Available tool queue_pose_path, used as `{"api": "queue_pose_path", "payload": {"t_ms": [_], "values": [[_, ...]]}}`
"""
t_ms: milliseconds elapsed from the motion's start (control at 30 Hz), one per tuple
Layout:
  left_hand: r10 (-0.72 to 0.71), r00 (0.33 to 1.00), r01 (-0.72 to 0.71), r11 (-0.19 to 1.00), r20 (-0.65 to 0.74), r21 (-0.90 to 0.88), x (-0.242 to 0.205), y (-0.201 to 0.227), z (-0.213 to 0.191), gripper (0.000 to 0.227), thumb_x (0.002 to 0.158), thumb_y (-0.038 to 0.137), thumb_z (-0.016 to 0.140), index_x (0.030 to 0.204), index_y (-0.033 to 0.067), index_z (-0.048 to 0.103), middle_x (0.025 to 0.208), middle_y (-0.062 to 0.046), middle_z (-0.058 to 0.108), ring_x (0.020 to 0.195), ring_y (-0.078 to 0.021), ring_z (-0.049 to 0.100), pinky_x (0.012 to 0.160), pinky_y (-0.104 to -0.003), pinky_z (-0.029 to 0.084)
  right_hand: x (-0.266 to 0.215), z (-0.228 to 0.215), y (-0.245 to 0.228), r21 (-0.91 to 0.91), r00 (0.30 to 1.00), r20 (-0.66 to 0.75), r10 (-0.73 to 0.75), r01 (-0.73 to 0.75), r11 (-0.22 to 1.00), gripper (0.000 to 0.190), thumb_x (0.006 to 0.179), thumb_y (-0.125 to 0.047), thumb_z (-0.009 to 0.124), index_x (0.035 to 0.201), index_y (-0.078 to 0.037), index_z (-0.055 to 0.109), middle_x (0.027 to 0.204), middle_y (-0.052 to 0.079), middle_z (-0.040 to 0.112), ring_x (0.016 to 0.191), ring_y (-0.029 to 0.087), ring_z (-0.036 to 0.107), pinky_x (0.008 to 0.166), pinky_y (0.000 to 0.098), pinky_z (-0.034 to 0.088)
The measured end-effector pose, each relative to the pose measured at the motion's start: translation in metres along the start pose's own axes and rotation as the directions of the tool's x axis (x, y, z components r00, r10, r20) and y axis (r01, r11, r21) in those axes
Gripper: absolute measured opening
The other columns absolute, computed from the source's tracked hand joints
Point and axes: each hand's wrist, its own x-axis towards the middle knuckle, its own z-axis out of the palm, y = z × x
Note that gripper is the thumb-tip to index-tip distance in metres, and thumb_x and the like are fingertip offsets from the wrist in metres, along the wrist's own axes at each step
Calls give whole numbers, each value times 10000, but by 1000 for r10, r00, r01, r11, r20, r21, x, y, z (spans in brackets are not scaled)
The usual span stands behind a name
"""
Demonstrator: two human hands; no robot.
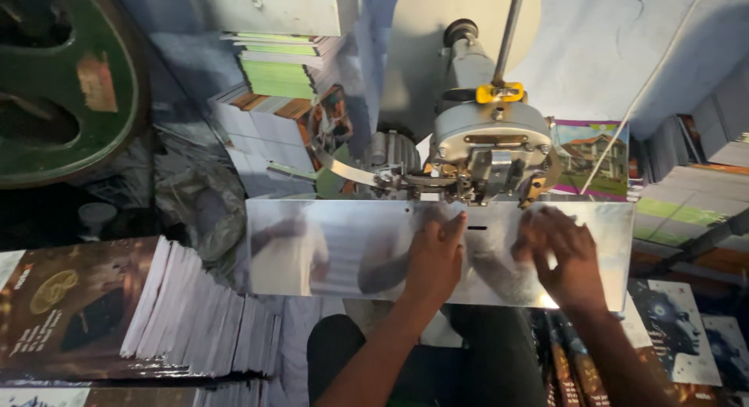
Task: The person repeatedly picks up printed book covers, aligns them under a binding machine, and secures the spine with a stapling action. Finished covers are stacked to the right while new ones are taken from a pile on the left.
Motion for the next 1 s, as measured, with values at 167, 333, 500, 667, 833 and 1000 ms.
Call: {"api": "queue_pose_path", "payload": {"t_ms": [167, 333, 500, 667, 833, 1000], "values": [[-12, 1000, 12, 992, 3, -129, 0, -11, -4, 544, 880, 63, 703, 1414, 117, 615, 1060, -161, 553, 966, -362, 593, 833, -487, 486, 14, 18, -49, 100, 992, -49, -113, 118, 988, 445, 908, -132, 667, 1351, -102, 646, 1400, 165, 606, 1357, 367, 517, 1163, 543, 373], [-67, 989, 108, 931, 129, -348, -5, -19, -14, 542, 876, 70, 689, 1407, 61, 585, 1167, -198, 547, 1054, -370, 615, 909, -437, 518, 24, 23, -70, 168, 988, -59, -144, 152, 974, 430, 860, -128, 693, 1288, -94, 658, 1380, 160, 616, 1353, 390, 516, 1173, 549, 359], [-110, 979, 163, 926, 170, -340, -12, -22, -38, 441, 912, 112, 717, 1345, 61, 649, 1195, -186, 589, 1098, -365, 615, 943, -423, 512, 32, 35, -89, 179, 970, -62, -233, 241, 954, 397, 861, -110, 697, 1250, -45, 660, 1344, 152, 629, 1323, 374, 526, 1179, 527, 372], [-90, 994, 102, 963, 58, -250, -21, -37, -60, 427, 867, 105, 739, 1288, 61, 681, 1187, -179, 612, 1102, -379, 611, 948, -433, 506, 38, 52, -111, 225, 952, -44, -303, 305, 926, 351, 803, -69, 701, 1150, -28, 673, 1277, 148, 642, 1315, 372, 541, 1165, 520, 381], [-140, 990, 142, 970, 25, -196, -28, -59, -80, 404, 861, 108, 738, 1259, 59, 691, 1171, -179, 613, 1103, -387, 603, 961, -444, 500, 54, 62, -129, 311, 938, -70, -339, 344, 886, 396, 812, -16, 671, 1208, -18, 672, 1305, 144, 641, 1326, 343, 546, 1162, 499, 406], [-137, 988, 124, 978, -66, -169, -34, -80, -100, 399, 865, 115, 742, 1257, 62, 695, 1194, -174, 643, 1140, -385, 598, 1012, -451, 479, 64, 83, -153, 248, 906, -31, -422, 416, 875, 468, 851, -64, 658, 1319, -60, 631, 1402, 131, 600, 1381, 339, 501, 1176, 508, 375]]}}
